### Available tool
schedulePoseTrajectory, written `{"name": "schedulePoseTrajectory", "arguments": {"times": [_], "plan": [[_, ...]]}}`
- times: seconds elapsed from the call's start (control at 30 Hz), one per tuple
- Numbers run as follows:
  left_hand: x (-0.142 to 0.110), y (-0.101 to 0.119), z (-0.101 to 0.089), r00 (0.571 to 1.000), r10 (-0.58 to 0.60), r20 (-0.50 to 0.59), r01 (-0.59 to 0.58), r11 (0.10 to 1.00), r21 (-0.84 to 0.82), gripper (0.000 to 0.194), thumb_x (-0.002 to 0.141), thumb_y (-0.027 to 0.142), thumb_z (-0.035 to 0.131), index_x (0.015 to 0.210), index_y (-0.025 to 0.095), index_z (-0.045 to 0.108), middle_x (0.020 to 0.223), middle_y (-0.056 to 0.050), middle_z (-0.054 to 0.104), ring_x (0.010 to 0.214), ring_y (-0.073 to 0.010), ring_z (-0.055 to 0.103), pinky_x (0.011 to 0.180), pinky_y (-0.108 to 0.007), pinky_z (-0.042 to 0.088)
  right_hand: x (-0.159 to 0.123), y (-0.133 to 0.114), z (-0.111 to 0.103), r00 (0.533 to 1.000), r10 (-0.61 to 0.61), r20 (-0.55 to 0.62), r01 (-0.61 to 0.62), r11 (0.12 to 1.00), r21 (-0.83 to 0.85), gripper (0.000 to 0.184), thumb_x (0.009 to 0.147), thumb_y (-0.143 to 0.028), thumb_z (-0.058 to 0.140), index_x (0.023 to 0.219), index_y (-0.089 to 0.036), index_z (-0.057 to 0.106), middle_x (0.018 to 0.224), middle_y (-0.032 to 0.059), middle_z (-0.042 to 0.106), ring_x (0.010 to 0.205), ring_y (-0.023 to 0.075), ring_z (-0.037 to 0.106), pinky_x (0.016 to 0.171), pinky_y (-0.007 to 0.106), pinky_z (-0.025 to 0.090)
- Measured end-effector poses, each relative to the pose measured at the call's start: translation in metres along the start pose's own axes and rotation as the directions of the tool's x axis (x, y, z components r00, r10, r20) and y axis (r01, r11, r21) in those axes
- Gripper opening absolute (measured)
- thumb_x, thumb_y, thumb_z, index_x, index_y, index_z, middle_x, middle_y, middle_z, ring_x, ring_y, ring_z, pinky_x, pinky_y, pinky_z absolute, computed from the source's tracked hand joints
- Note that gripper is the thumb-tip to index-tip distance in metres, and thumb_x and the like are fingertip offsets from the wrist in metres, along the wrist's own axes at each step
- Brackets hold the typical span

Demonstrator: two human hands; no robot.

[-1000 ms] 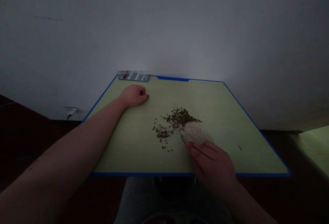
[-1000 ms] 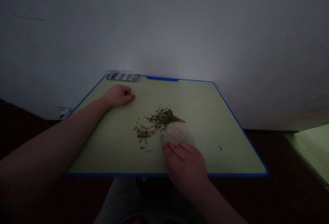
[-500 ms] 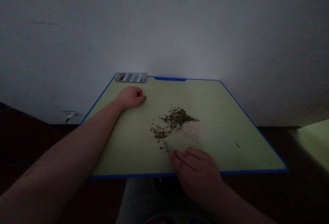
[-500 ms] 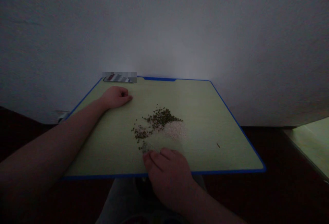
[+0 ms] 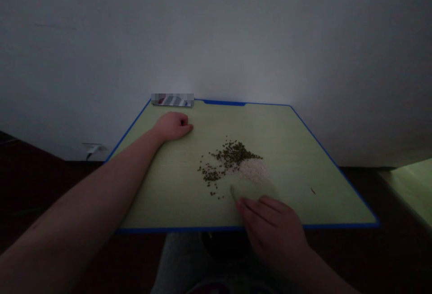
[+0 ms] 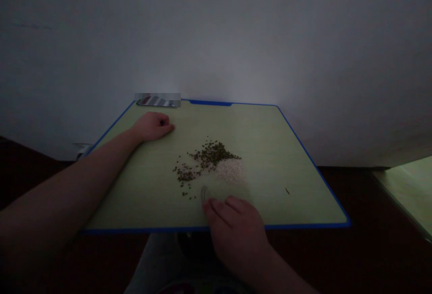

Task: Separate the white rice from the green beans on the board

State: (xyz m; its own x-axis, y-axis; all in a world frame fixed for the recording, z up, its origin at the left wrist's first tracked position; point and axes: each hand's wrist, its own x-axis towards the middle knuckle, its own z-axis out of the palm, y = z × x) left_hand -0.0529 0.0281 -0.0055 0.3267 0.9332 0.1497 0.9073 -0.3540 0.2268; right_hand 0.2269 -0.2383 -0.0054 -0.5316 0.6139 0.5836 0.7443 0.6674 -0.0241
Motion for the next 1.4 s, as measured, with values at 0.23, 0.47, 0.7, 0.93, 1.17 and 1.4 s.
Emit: {"name": "schedulePoseTrajectory", "arguments": {"times": [0.23, 0.47, 0.7, 0.93, 1.17, 1.4], "plan": [[-0.001, 0.002, -0.002, 1.000, 0.005, -0.013, -0.005, 1.000, 0.015, 0.032, 0.076, 0.048, 0.054, 0.059, 0.021, 0.055, 0.057, -0.003, 0.056, 0.058, -0.0164, 0.048, 0.055, -0.030, 0.032, 0.008, -0.012, 0.011, 0.998, -0.055, -0.030, 0.057, 0.995, 0.077, 0.024, 0.093, -0.007, 0.051, 0.105, -0.011, 0.072, 0.092, 0.0084, 0.079, 0.069, 0.0174, 0.065, 0.061, 0.032, 0.055], [-0.002, 0.005, -0.003, 1.000, -0.004, 0.002, 0.004, 1.000, -0.005, 0.030, 0.075, 0.047, 0.055, 0.059, 0.021, 0.054, 0.056, -0.002, 0.054, 0.057, -0.0162, 0.046, 0.055, -0.031, 0.032, 0.016, -0.010, 0.018, 0.998, -0.058, 0.000, 0.058, 0.995, 0.078, 0.027, 0.091, -0.005, 0.050, 0.107, -0.009, 0.070, 0.093, 0.0085, 0.078, 0.071, 0.0202, 0.064, 0.061, 0.034, 0.053], [-0.001, 0.003, -0.003, 1.000, -0.003, -0.002, 0.003, 1.000, 0.003, 0.030, 0.076, 0.047, 0.055, 0.061, 0.021, 0.055, 0.057, -0.002, 0.055, 0.058, -0.0165, 0.048, 0.056, -0.031, 0.033, 0.009, 0.005, 0.012, 0.999, 0.020, 0.045, -0.016, 0.995, -0.094, 0.028, 0.088, -0.006, 0.051, 0.107, -0.008, 0.073, 0.095, 0.0108, 0.079, 0.073, 0.0210, 0.067, 0.066, 0.034, 0.057], [-0.002, 0.004, -0.003, 1.000, -0.017, 0.011, 0.017, 1.000, 0.000, 0.029, 0.076, 0.047, 0.055, 0.063, 0.021, 0.058, 0.058, -0.003, 0.055, 0.059, -0.0178, 0.048, 0.058, -0.032, 0.035, -0.006, 0.023, 0.002, 0.999, 0.040, 0.016, -0.036, 0.981, -0.191, 0.028, 0.089, -0.007, 0.050, 0.103, -0.008, 0.075, 0.094, 0.0113, 0.079, 0.072, 0.0216, 0.068, 0.064, 0.035, 0.060], [-0.002, 0.005, -0.004, 1.000, -0.004, 0.005, 0.004, 1.000, -0.006, 0.029, 0.075, 0.047, 0.055, 0.060, 0.022, 0.053, 0.057, -0.003, 0.055, 0.058, -0.0165, 0.046, 0.057, -0.031, 0.032, -0.009, 0.017, -0.003, 0.999, 0.033, 0.003, -0.032, 0.987, -0.159, 0.028, 0.089, -0.006, 0.050, 0.103, -0.009, 0.074, 0.094, 0.0106, 0.079, 0.069, 0.0200, 0.068, 0.061, 0.033, 0.060], [-0.001, 0.004, -0.003, 1.000, -0.005, 0.010, 0.005, 1.000, -0.006, 0.030, 0.075, 0.047, 0.054, 0.060, 0.022, 0.052, 0.056, -0.002, 0.053, 0.057, -0.0157, 0.044, 0.055, -0.031, 0.030, -0.005, 0.021, -0.012, 0.992, 0.091, -0.090, -0.095, 0.995, -0.037, 0.023, 0.091, -0.008, 0.055, 0.105, -0.011, 0.072, 0.091, 0.0099, 0.078, 0.070, 0.0190, 0.069, 0.065, 0.033, 0.060]]}}
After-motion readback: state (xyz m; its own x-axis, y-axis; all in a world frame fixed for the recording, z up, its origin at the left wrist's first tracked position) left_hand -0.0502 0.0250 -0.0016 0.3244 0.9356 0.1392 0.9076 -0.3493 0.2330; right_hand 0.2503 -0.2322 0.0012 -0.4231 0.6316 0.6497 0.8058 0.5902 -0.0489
